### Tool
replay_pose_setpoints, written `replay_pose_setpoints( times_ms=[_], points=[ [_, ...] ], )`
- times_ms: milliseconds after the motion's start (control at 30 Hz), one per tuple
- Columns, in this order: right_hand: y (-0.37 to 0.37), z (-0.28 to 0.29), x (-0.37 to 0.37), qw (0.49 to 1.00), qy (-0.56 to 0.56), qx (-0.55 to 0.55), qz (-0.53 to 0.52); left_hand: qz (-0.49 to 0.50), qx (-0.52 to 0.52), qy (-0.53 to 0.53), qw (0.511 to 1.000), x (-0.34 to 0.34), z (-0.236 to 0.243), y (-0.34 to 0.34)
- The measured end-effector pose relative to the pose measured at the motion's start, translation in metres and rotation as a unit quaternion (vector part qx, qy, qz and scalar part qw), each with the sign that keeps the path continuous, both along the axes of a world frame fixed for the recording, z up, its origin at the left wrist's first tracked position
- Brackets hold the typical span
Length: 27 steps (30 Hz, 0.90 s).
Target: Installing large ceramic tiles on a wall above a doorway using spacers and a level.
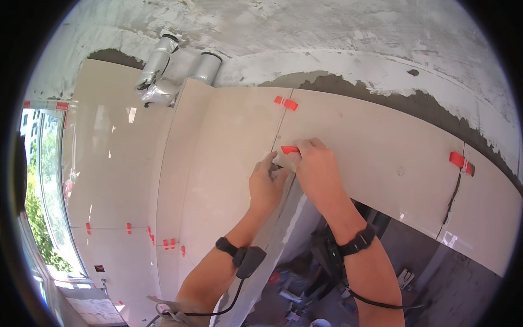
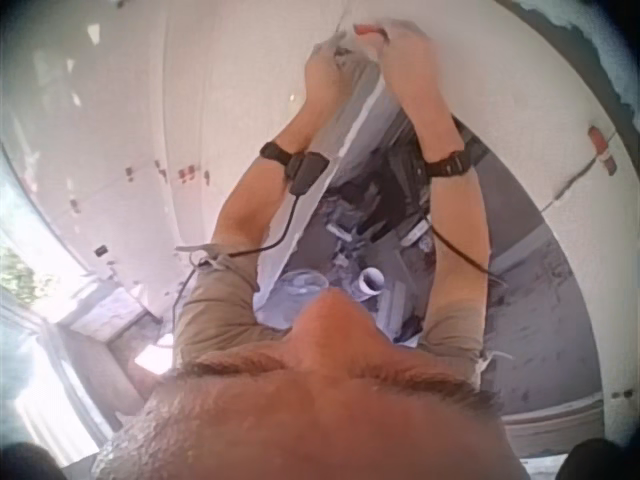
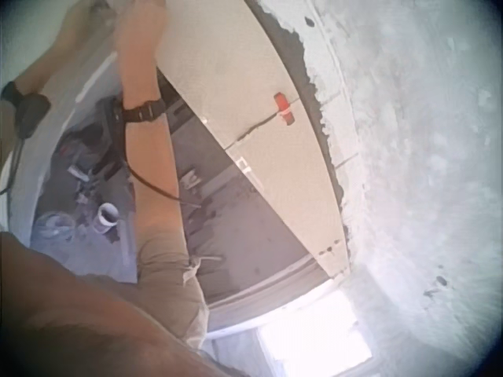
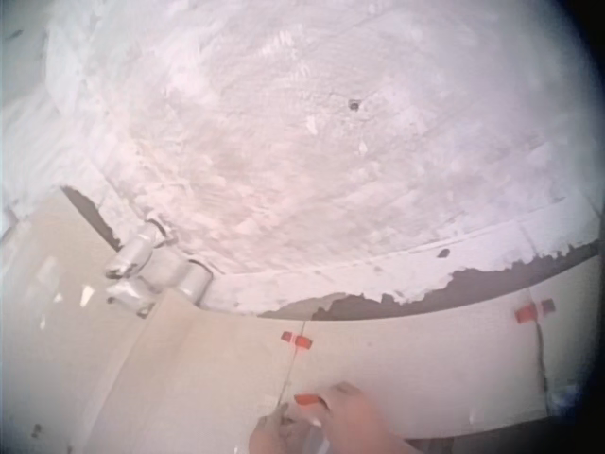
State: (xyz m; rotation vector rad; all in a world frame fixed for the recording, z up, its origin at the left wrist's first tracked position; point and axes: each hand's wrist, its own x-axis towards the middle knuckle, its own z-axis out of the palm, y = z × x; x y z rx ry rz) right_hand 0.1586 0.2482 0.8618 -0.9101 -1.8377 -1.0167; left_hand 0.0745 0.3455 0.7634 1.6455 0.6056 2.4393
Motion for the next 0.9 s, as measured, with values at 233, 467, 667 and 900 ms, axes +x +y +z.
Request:
replay_pose_setpoints(
  times_ms=[233, 467, 667, 900],
  points=[
    [0.030, 0.011, -0.004, 0.993, -0.045, 0.034, -0.106, 0.064, 0.010, -0.012, 0.998, -0.008, 0.011, 0.012],
    [0.037, 0.011, -0.010, 0.953, -0.130, 0.134, -0.240, 0.013, 0.015, 0.053, 0.998, -0.026, 0.017, 0.026],
    [0.047, 0.011, -0.008, 0.942, -0.180, 0.111, -0.262, -0.007, 0.008, 0.083, 0.997, -0.038, 0.021, 0.022],
    [0.045, 0.044, -0.029, 0.907, -0.284, -0.004, -0.310, 0.030, 0.057, 0.092, 0.994, -0.038, 0.020, 0.034]
  ],
)
